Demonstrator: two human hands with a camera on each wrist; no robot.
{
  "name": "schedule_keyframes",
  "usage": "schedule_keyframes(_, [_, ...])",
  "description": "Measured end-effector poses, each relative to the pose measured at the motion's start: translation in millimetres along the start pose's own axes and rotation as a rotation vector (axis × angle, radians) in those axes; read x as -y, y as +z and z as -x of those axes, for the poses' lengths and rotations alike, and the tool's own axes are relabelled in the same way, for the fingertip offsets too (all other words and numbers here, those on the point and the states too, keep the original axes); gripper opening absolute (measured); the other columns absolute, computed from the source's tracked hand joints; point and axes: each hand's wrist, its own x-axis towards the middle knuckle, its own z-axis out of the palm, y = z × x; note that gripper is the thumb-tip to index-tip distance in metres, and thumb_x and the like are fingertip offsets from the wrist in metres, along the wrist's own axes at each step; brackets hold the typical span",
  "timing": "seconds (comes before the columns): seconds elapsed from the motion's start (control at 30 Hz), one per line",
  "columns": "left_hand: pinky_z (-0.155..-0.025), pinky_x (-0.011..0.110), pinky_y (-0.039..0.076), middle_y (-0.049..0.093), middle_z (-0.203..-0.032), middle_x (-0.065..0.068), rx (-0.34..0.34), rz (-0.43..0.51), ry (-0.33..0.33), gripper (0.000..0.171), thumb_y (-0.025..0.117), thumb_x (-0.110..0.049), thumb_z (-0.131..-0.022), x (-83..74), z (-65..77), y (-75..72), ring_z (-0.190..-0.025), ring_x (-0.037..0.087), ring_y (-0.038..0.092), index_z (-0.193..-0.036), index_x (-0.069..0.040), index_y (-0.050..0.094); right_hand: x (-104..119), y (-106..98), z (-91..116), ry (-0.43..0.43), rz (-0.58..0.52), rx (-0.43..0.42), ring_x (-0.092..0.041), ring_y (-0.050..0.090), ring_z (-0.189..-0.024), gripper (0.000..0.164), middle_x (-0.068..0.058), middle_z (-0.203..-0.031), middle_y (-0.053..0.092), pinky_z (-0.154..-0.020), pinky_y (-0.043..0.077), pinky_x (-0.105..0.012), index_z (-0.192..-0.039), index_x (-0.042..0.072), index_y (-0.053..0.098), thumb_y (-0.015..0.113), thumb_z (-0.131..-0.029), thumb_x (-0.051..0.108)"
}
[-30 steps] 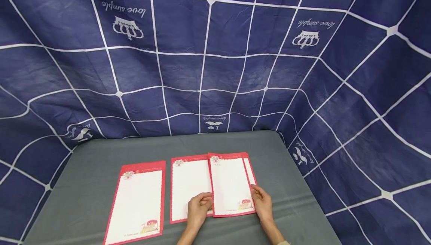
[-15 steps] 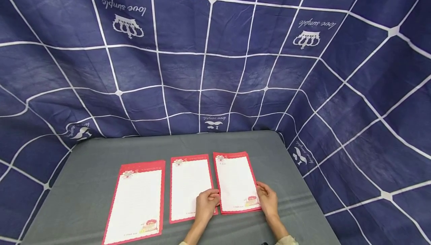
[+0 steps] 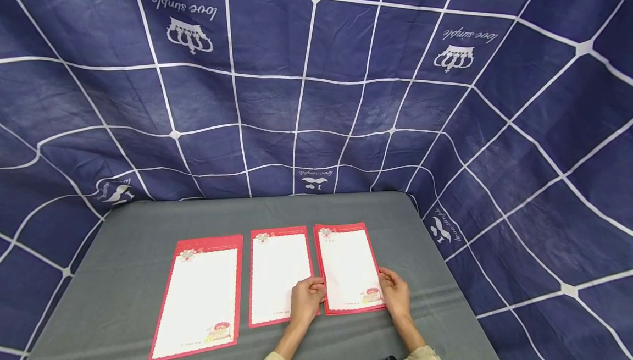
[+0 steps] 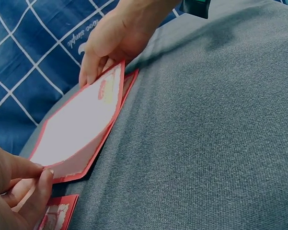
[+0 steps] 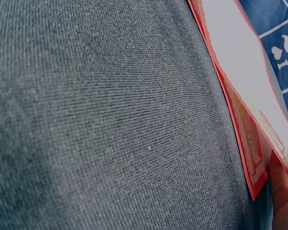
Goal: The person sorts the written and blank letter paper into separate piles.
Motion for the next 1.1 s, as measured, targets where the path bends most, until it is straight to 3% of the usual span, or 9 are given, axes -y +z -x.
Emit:
schedule_keyframes(0.3, [-0.039, 0.023, 0.049, 0.067, -0.071, 0.002, 0.02, -0.103, -0.009, 0.018, 0.074, -0.004, -0.085, -3.1, -2.5, -0.2, -0.047, 0.017, 0.064, -0.099, 0.008, 0.072, -0.9, -1.3, -2.2, -0.02, 0.064, -0.008, -0.006, 0.061, -0.073, 0.021, -0.013, -0.093, 0.073, -0.066, 0.048, -0.02, -0.11, -0.004, 0.072, 0.065, -0.092, 0.002])
schedule_keyframes(0.57, [-0.038, 0.023, 0.049, 0.064, -0.068, 0.001, 0.051, -0.111, -0.012, 0.019, 0.071, -0.006, -0.088, -4.7, -1.4, -2.2, -0.046, 0.017, 0.064, -0.1, 0.008, 0.073, -4.1, -0.2, -2.5, -0.096, 0.155, -0.041, -0.004, 0.058, -0.067, 0.019, -0.006, -0.079, 0.071, -0.062, 0.048, -0.025, -0.106, -0.002, 0.074, 0.067, -0.089, 0.003])
schedule_keyframes(1.1, [-0.042, 0.022, 0.05, 0.067, -0.066, 0.005, 0.14, -0.166, -0.012, 0.017, 0.068, -0.011, -0.092, -2.1, -0.9, -10.1, -0.05, 0.018, 0.065, -0.097, 0.004, 0.074, -3.5, 0.3, -2.2, -0.144, 0.26, -0.01, -0.01, 0.052, -0.068, 0.017, -0.003, -0.082, 0.062, -0.061, 0.043, -0.029, -0.102, 0.002, 0.076, 0.066, -0.089, 0.005])
